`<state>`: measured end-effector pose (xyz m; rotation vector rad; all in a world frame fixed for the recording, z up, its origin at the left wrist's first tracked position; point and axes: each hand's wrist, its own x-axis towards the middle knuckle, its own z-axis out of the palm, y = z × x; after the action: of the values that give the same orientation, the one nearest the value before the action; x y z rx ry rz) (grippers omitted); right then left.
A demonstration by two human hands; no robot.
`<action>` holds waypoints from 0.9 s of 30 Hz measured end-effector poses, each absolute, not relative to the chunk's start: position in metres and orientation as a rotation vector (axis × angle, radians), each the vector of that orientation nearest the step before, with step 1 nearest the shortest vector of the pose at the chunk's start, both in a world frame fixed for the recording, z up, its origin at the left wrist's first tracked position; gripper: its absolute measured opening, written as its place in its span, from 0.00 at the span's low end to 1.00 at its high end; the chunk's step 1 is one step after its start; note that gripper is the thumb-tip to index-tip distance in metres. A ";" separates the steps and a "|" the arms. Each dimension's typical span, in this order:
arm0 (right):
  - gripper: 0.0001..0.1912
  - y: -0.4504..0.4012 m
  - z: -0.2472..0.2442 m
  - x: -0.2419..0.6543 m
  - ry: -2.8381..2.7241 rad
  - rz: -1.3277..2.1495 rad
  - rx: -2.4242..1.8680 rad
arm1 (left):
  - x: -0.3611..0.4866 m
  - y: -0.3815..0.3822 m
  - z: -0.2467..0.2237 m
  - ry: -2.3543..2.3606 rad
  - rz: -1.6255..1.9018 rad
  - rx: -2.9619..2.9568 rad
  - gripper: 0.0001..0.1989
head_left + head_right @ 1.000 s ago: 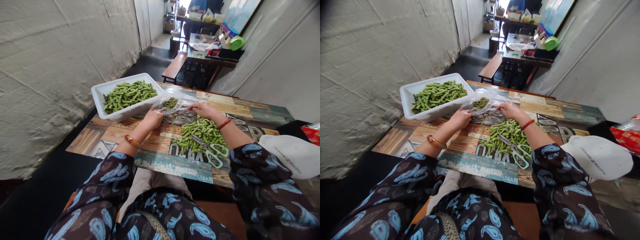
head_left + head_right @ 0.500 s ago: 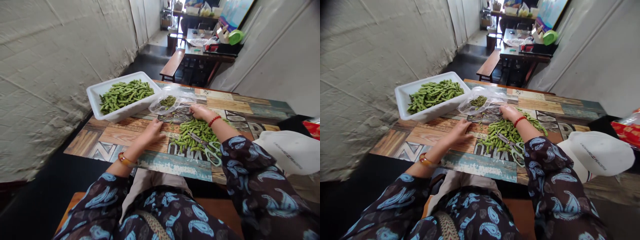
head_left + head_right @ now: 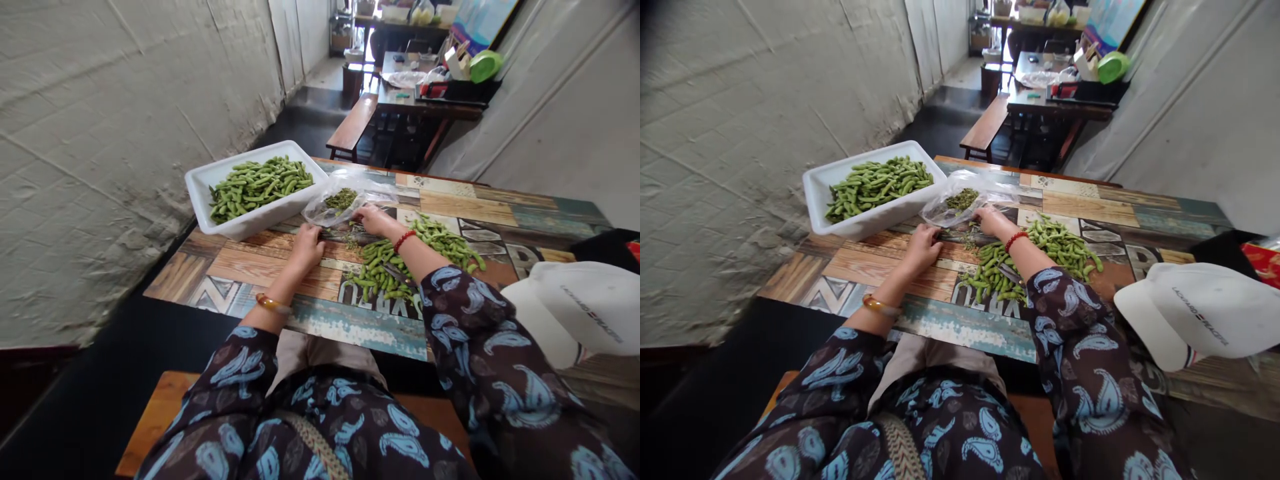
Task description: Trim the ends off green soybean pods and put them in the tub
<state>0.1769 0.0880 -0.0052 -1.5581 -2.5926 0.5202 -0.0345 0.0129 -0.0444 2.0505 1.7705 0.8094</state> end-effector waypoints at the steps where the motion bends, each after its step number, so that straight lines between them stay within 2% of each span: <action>1: 0.24 0.085 -0.007 0.169 -2.608 0.537 -1.518 | -0.034 0.015 -0.044 1.765 0.797 2.064 0.15; 7: 0.16 0.065 0.001 0.164 -2.740 0.685 -1.348 | -0.021 0.015 -0.043 1.348 0.706 2.082 0.18; 11: 0.19 0.059 0.011 0.196 -2.739 0.671 -1.373 | -0.032 0.002 -0.036 1.358 0.733 2.091 0.19; 13: 0.26 0.054 0.011 0.199 -2.771 0.661 -1.348 | -0.031 -0.001 -0.030 1.428 0.669 2.154 0.19; 15: 0.32 0.048 0.009 0.190 -2.781 0.655 -1.328 | -0.022 0.000 -0.026 1.427 0.576 2.225 0.16; 16: 0.32 0.045 0.008 0.183 -2.766 0.650 -1.348 | -0.016 0.002 -0.025 1.411 0.538 2.256 0.13; 19: 0.21 0.039 0.004 0.165 -2.673 0.648 -1.452 | 0.002 0.009 -0.027 1.385 0.492 2.290 0.06; 22: 0.11 0.038 -0.002 0.157 -2.547 0.664 -1.512 | 0.012 0.014 -0.032 1.481 0.529 2.256 0.03; 27: 0.08 0.038 -0.016 0.160 -2.217 0.778 -1.533 | 0.015 0.022 -0.037 1.588 0.805 1.940 0.06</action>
<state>0.1600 0.0380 -0.0162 -1.5326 -2.2171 0.7777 0.0152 0.0219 -0.0370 1.9400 1.5879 0.8046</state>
